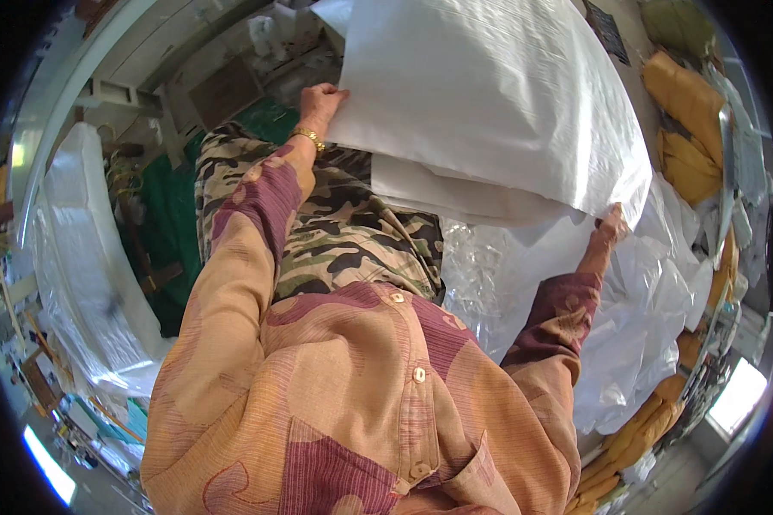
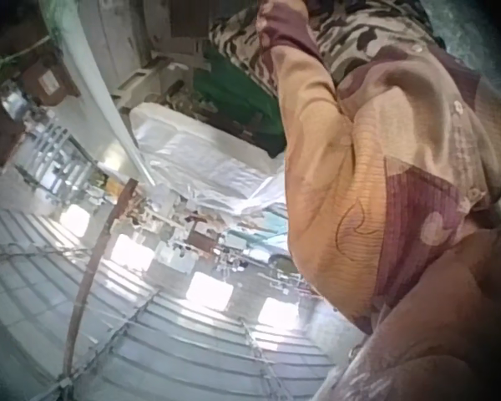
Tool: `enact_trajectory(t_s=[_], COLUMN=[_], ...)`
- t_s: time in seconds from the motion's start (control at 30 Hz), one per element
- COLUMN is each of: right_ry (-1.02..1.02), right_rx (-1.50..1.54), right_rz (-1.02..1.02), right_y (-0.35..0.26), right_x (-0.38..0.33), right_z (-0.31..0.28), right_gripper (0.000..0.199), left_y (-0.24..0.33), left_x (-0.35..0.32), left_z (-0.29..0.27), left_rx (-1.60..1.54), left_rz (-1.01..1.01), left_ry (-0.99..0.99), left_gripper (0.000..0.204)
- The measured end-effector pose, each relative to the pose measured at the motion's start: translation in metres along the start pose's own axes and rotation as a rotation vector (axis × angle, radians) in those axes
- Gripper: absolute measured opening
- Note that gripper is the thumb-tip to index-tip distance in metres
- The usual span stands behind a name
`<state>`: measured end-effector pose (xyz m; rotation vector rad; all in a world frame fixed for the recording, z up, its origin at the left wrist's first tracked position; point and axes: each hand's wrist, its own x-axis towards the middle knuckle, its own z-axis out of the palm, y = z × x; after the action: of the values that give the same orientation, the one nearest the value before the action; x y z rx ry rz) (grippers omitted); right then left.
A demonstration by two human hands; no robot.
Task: The person aligns a plastic liner inside a woven sack, folds and creases the edges and corners of the sack over the liner by hand, and turns the sack over to fold the remaining sides.
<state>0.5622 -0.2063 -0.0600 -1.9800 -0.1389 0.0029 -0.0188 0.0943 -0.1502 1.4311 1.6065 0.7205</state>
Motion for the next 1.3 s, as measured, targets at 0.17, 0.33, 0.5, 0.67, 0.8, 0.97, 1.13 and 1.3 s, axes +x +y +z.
enact_trajectory(t_s=[0.17, 0.33, 0.5, 0.67, 0.8, 0.97, 1.13, 1.3], right_ry=[-0.128, 0.005, 0.312, -0.614, -1.153, -1.028, -0.675, -0.537], right_rx=[-0.05, 0.065, -0.123, 0.14, -0.045, 1.046, 1.341, 1.437], right_rz=[0.183, 0.177, -0.213, -0.171, 0.082, 0.419, 0.588, 0.654], right_y=[-0.004, -0.021, -0.022, -0.059, -0.061, -0.093, -0.076, -0.085], right_x=[-0.021, -0.047, -0.084, -0.222, -0.261, -0.257, -0.214, -0.183], right_z=[0.023, 0.003, -0.021, -0.007, 0.009, 0.038, 0.055, 0.048], right_gripper=[0.041, 0.042, 0.036, 0.03, 0.05, 0.069, 0.065, 0.065], left_y=[-0.019, -0.014, -0.021, 0.034, 0.091, 0.135, 0.154, 0.154], left_x=[-0.001, -0.019, -0.022, -0.043, -0.059, -0.054, -0.048, -0.049], left_z=[-0.005, 0.005, -0.008, -0.05, -0.094, -0.122, -0.116, -0.118], left_rx=[-0.015, -0.295, -0.637, -0.649, -0.88, -0.976, -1.011, -1.08], left_rz=[-0.153, -0.24, -0.405, -0.274, -0.163, -0.118, -0.083, -0.12], left_ry=[-0.133, -0.04, -0.448, -0.537, -0.587, -0.597, -0.595, -0.513], left_gripper=[0.039, 0.053, 0.048, 0.032, 0.027, 0.022, 0.024, 0.029])
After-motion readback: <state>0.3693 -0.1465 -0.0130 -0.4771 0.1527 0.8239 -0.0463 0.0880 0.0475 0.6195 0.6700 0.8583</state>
